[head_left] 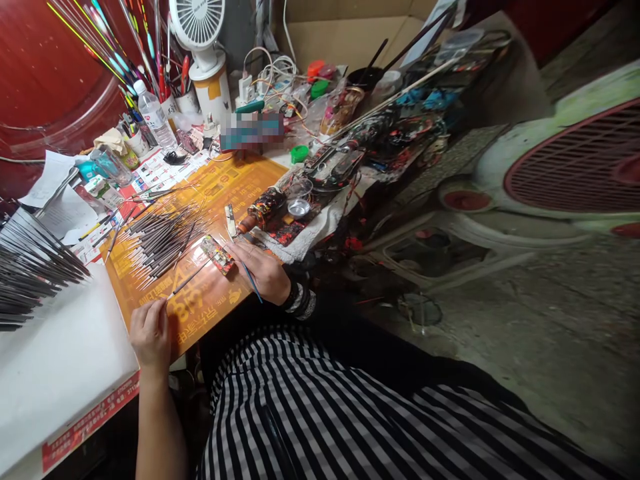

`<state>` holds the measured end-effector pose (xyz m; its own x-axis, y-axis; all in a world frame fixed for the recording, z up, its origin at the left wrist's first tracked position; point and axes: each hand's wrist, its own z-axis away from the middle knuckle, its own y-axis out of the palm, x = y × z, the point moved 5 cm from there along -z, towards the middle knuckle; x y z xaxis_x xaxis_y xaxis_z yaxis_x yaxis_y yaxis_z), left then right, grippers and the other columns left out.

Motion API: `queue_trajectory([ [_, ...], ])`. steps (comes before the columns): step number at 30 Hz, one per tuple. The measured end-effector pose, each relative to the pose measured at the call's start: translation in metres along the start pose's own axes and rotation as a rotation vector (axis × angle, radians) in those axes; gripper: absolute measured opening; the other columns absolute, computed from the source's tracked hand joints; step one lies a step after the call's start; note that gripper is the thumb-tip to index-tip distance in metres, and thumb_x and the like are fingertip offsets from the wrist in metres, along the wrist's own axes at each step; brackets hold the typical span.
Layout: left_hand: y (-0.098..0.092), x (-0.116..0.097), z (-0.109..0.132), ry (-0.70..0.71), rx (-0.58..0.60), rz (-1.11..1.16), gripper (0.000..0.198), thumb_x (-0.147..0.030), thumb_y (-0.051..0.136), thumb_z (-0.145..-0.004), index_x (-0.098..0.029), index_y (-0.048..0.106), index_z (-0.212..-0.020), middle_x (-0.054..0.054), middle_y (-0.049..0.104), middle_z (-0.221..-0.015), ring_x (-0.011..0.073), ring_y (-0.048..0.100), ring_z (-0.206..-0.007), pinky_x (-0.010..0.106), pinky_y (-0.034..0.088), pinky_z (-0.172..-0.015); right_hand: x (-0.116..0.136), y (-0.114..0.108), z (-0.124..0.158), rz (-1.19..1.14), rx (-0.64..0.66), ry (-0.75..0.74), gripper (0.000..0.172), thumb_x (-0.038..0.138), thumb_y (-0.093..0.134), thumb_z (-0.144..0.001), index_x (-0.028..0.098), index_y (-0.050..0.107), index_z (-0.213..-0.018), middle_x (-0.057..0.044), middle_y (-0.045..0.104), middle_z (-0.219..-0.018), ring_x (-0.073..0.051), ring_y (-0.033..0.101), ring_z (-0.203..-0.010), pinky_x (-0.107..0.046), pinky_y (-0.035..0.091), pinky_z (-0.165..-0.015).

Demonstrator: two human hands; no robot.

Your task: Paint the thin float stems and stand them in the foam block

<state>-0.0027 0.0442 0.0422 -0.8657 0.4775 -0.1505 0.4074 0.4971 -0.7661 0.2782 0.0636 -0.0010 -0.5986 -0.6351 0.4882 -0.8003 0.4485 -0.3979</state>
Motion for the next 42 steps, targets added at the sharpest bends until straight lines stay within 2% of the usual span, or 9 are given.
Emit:
queue_trajectory([
  [5,0.006,-0.002,0.0,-0.014,-0.008,0.009,0.016,-0.027,0.057,-0.097,-0.021,0.071,-0.103,0.008,0.071,-0.095,0.0185,0.062,-0.087,0.033,0.049,-0.084,-0.008,-0.02,0.012,-0.005,-0.062,-0.102,0.041,0.016,0.047,-0.1,0.018,0.058,-0.139,-0.012,0.075,-0.117,-0.023,0.073,-0.108,-0.041,0.064,-0.094],
  [9,0.008,-0.004,-0.001,0.011,-0.029,0.007,0.014,-0.024,0.059,-0.096,-0.021,0.07,-0.104,0.007,0.071,-0.095,0.0183,0.061,-0.086,0.033,0.048,-0.083,-0.019,-0.027,0.023,0.052,-0.071,-0.175,0.036,0.018,0.048,-0.1,0.017,0.062,-0.132,-0.012,0.076,-0.108,-0.022,0.074,-0.101,-0.039,0.065,-0.085],
  [13,0.007,-0.007,-0.001,0.033,-0.048,-0.007,0.014,-0.022,0.06,-0.095,-0.021,0.07,-0.105,0.008,0.071,-0.096,0.0183,0.06,-0.086,0.034,0.048,-0.084,-0.021,-0.025,0.026,0.05,-0.062,-0.206,0.037,0.017,0.05,-0.1,0.016,0.059,-0.135,-0.013,0.075,-0.11,-0.022,0.073,-0.102,-0.039,0.064,-0.086],
  [18,0.006,-0.007,-0.001,0.009,-0.042,-0.012,0.013,-0.023,0.06,-0.095,-0.02,0.07,-0.104,0.008,0.071,-0.095,0.0186,0.06,-0.087,0.034,0.048,-0.084,-0.022,-0.021,0.025,0.046,-0.019,-0.145,0.038,0.019,0.049,-0.1,0.017,0.059,-0.136,-0.013,0.074,-0.113,-0.023,0.072,-0.104,-0.04,0.063,-0.089],
  [23,0.006,-0.007,-0.001,0.015,-0.056,-0.015,0.014,-0.022,0.062,-0.094,-0.02,0.071,-0.105,0.008,0.072,-0.095,0.0186,0.06,-0.086,0.034,0.049,-0.084,-0.02,-0.022,0.024,0.037,-0.014,-0.151,0.043,0.015,0.05,-0.099,0.016,0.055,-0.142,-0.014,0.073,-0.117,-0.024,0.071,-0.108,-0.041,0.063,-0.091],
  [31,0.004,-0.01,-0.002,0.049,-0.076,-0.008,0.015,-0.019,0.063,-0.093,-0.021,0.07,-0.106,0.008,0.072,-0.095,0.0184,0.06,-0.086,0.034,0.049,-0.083,-0.022,-0.02,0.024,0.034,0.011,-0.118,0.041,0.018,0.048,-0.1,0.018,0.058,-0.139,-0.013,0.074,-0.117,-0.023,0.072,-0.107,-0.041,0.063,-0.092],
  [36,0.005,-0.009,-0.001,0.034,-0.065,-0.011,0.014,-0.021,0.062,-0.094,-0.02,0.071,-0.105,0.008,0.072,-0.095,0.0185,0.061,-0.087,0.034,0.05,-0.084,-0.019,-0.022,0.022,0.06,-0.011,-0.147,0.042,0.015,0.049,-0.099,0.016,0.057,-0.14,-0.014,0.074,-0.116,-0.023,0.072,-0.106,-0.041,0.063,-0.091],
  [42,0.006,-0.004,-0.001,-0.029,-0.048,-0.007,0.013,-0.025,0.062,-0.095,-0.02,0.073,-0.101,0.008,0.073,-0.094,0.0185,0.063,-0.085,0.036,0.051,-0.084,-0.017,-0.024,0.022,0.026,-0.055,-0.101,0.038,0.018,0.048,-0.099,0.018,0.062,-0.134,-0.012,0.075,-0.113,-0.023,0.073,-0.103,-0.04,0.064,-0.087],
])
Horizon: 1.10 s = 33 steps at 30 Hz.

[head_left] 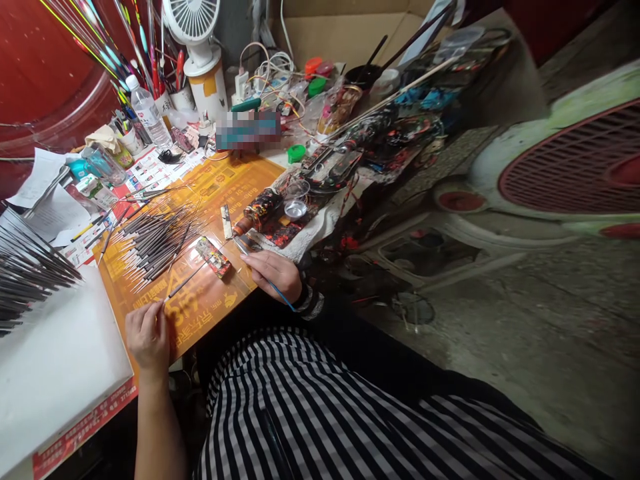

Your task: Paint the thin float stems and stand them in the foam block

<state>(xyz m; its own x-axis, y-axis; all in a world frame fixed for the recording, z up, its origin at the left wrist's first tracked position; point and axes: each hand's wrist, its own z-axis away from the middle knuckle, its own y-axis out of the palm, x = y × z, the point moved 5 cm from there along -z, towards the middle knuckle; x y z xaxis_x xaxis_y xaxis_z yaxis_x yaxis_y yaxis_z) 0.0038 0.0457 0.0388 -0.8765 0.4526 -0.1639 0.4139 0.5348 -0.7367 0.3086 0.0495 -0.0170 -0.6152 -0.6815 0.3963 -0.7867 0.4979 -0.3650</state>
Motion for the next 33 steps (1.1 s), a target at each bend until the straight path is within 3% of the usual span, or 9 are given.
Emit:
queue_trajectory([
  [3,0.0,0.0,-0.001,0.017,-0.01,0.011,0.013,-0.025,0.063,-0.094,-0.021,0.072,-0.101,0.008,0.073,-0.094,0.0186,0.064,-0.085,0.035,0.051,-0.084,0.006,-0.017,-0.005,-0.024,-0.087,0.067,0.036,0.016,0.049,-0.099,0.022,0.064,-0.131,-0.01,0.075,-0.11,-0.021,0.073,-0.098,-0.039,0.063,-0.085],
  [7,-0.001,-0.002,-0.002,0.071,-0.026,0.023,0.014,-0.022,0.063,-0.094,-0.021,0.071,-0.105,0.008,0.073,-0.096,0.0192,0.064,-0.087,0.035,0.05,-0.084,0.003,-0.058,-0.019,0.027,-0.133,0.231,0.028,0.019,0.051,-0.1,0.023,0.069,-0.121,-0.008,0.075,-0.103,-0.021,0.072,-0.093,-0.038,0.061,-0.085],
  [11,-0.002,-0.003,-0.004,0.126,-0.059,0.024,0.018,-0.018,0.065,-0.092,-0.021,0.071,-0.108,0.008,0.072,-0.096,0.0198,0.063,-0.086,0.035,0.049,-0.084,-0.02,-0.108,-0.034,0.124,-0.255,0.419,0.026,0.03,0.049,-0.103,0.021,0.071,-0.11,-0.006,0.073,-0.088,-0.019,0.071,-0.079,-0.033,0.06,-0.077],
  [14,-0.001,-0.003,-0.005,0.151,-0.085,0.024,0.02,-0.016,0.067,-0.09,-0.021,0.07,-0.109,0.009,0.072,-0.096,0.0204,0.063,-0.086,0.035,0.049,-0.083,-0.042,-0.132,-0.044,0.163,-0.294,0.524,0.034,0.04,0.045,-0.104,0.02,0.072,-0.1,-0.003,0.069,-0.075,-0.016,0.067,-0.067,-0.029,0.056,-0.067],
  [17,-0.001,-0.004,-0.005,0.166,-0.103,0.012,0.02,-0.015,0.068,-0.089,-0.02,0.07,-0.108,0.009,0.072,-0.096,0.0206,0.063,-0.085,0.034,0.049,-0.082,-0.058,-0.132,-0.053,0.169,-0.206,0.542,0.035,0.04,0.045,-0.103,0.019,0.071,-0.091,-0.001,0.067,-0.068,-0.014,0.06,-0.056,-0.027,0.05,-0.06],
  [21,-0.001,-0.005,-0.005,0.174,-0.101,0.004,0.019,-0.015,0.068,-0.089,-0.019,0.07,-0.107,0.01,0.072,-0.095,0.02,0.063,-0.085,0.034,0.049,-0.082,-0.069,-0.116,-0.06,0.225,-0.083,0.478,0.028,0.03,0.048,-0.098,0.018,0.07,-0.086,-0.001,0.067,-0.067,-0.013,0.055,-0.051,-0.027,0.044,-0.057],
  [26,-0.002,-0.004,-0.005,0.172,-0.113,0.004,0.016,-0.016,0.068,-0.089,-0.019,0.072,-0.105,0.009,0.073,-0.095,0.0181,0.063,-0.084,0.031,0.049,-0.082,-0.08,-0.101,-0.059,0.247,-0.01,0.489,0.024,0.025,0.048,-0.095,0.017,0.07,-0.087,-0.003,0.069,-0.071,-0.015,0.055,-0.055,-0.028,0.043,-0.061],
  [33,-0.002,-0.005,-0.005,0.178,-0.117,0.001,0.019,-0.013,0.071,-0.087,-0.017,0.072,-0.105,0.009,0.073,-0.094,0.0179,0.064,-0.084,0.031,0.05,-0.082,-0.085,-0.098,-0.057,0.265,0.026,0.512,0.023,0.023,0.049,-0.093,0.018,0.07,-0.085,-0.004,0.072,-0.077,-0.016,0.057,-0.059,-0.029,0.043,-0.063],
])
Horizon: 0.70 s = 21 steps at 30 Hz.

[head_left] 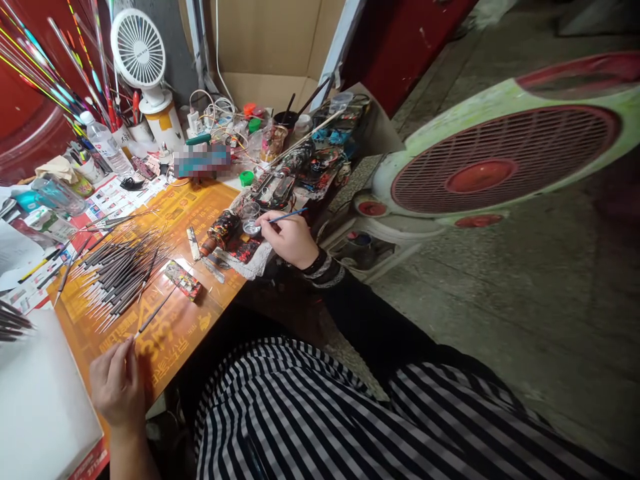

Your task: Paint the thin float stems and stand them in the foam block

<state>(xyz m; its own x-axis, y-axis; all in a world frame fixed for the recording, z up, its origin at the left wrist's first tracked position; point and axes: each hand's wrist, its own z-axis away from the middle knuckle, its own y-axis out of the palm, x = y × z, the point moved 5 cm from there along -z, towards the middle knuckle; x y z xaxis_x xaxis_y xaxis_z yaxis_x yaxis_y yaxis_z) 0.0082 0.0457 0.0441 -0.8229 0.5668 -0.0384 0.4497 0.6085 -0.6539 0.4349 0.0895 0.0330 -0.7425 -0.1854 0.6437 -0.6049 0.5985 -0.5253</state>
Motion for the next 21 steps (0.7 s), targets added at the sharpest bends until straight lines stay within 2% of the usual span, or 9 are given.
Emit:
queue_trajectory([
  [3,0.0,0.0,0.0,-0.007,-0.002,0.007,0.02,-0.012,0.072,-0.086,-0.017,0.073,-0.106,0.009,0.074,-0.095,0.0183,0.064,-0.084,0.031,0.05,-0.082,0.001,-0.001,0.001,-0.008,-0.021,-0.01,0.023,0.023,0.049,-0.093,0.018,0.07,-0.085,-0.005,0.073,-0.081,-0.017,0.058,-0.062,-0.029,0.044,-0.064],
  [7,0.0,-0.001,0.0,-0.006,-0.004,0.004,0.021,-0.011,0.072,-0.086,-0.017,0.073,-0.106,0.01,0.074,-0.095,0.0184,0.064,-0.084,0.031,0.05,-0.082,0.003,-0.001,0.002,-0.035,-0.005,-0.012,0.022,0.022,0.051,-0.091,0.018,0.07,-0.083,-0.004,0.072,-0.076,-0.015,0.056,-0.057,-0.028,0.043,-0.062],
  [13,0.001,-0.001,0.0,0.002,-0.012,0.013,0.019,-0.011,0.072,-0.085,-0.016,0.073,-0.104,0.01,0.073,-0.093,0.0185,0.064,-0.083,0.032,0.05,-0.082,0.002,-0.012,0.006,-0.128,-0.016,0.093,0.026,0.029,0.051,-0.093,0.017,0.072,-0.085,-0.003,0.07,-0.07,-0.013,0.055,-0.053,-0.026,0.04,-0.054],
  [21,0.001,0.001,0.002,-0.012,-0.008,0.018,0.019,-0.015,0.07,-0.088,-0.018,0.073,-0.107,0.009,0.074,-0.094,0.0182,0.065,-0.084,0.032,0.05,-0.083,-0.003,-0.025,0.012,-0.238,-0.027,0.222,0.028,0.036,0.053,-0.094,0.017,0.073,-0.09,-0.002,0.069,-0.069,-0.013,0.056,-0.055,-0.025,0.042,-0.055],
])
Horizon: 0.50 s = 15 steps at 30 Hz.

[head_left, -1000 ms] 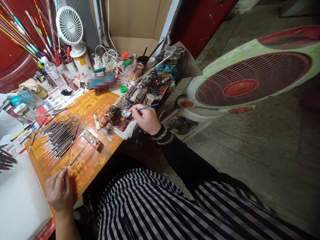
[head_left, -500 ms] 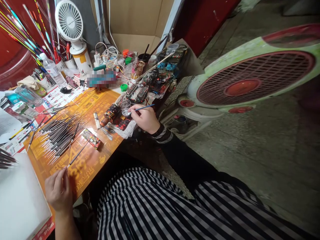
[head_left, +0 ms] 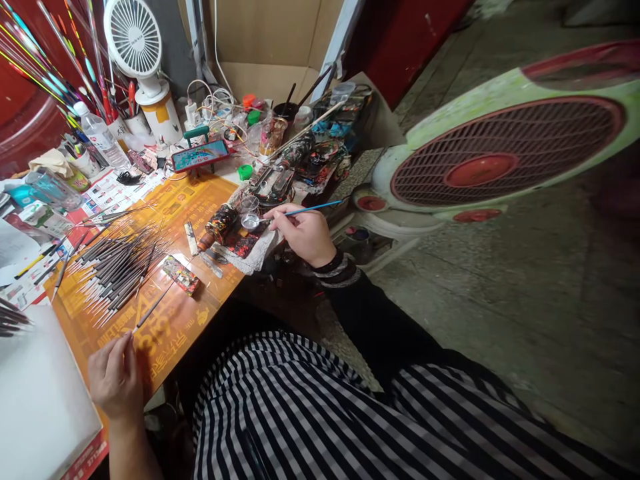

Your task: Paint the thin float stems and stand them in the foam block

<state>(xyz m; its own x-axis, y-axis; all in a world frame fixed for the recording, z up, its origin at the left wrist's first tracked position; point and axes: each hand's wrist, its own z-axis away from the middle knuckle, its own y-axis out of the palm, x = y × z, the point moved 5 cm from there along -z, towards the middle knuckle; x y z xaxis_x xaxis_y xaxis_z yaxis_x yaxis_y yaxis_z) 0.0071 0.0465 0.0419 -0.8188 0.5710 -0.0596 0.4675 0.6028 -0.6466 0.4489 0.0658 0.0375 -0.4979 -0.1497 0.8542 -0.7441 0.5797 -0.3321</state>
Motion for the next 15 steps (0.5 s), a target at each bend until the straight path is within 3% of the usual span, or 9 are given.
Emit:
queue_trajectory([
  [15,0.003,0.007,0.005,-0.062,0.041,0.0,0.016,-0.023,0.068,-0.091,-0.02,0.074,-0.106,0.009,0.073,-0.095,0.0181,0.065,-0.085,0.033,0.05,-0.083,-0.007,-0.015,0.004,-0.072,-0.051,0.092,0.029,0.042,0.059,-0.092,0.016,0.074,-0.09,-0.002,0.068,-0.068,-0.011,0.053,-0.052,-0.022,0.039,-0.049],
])
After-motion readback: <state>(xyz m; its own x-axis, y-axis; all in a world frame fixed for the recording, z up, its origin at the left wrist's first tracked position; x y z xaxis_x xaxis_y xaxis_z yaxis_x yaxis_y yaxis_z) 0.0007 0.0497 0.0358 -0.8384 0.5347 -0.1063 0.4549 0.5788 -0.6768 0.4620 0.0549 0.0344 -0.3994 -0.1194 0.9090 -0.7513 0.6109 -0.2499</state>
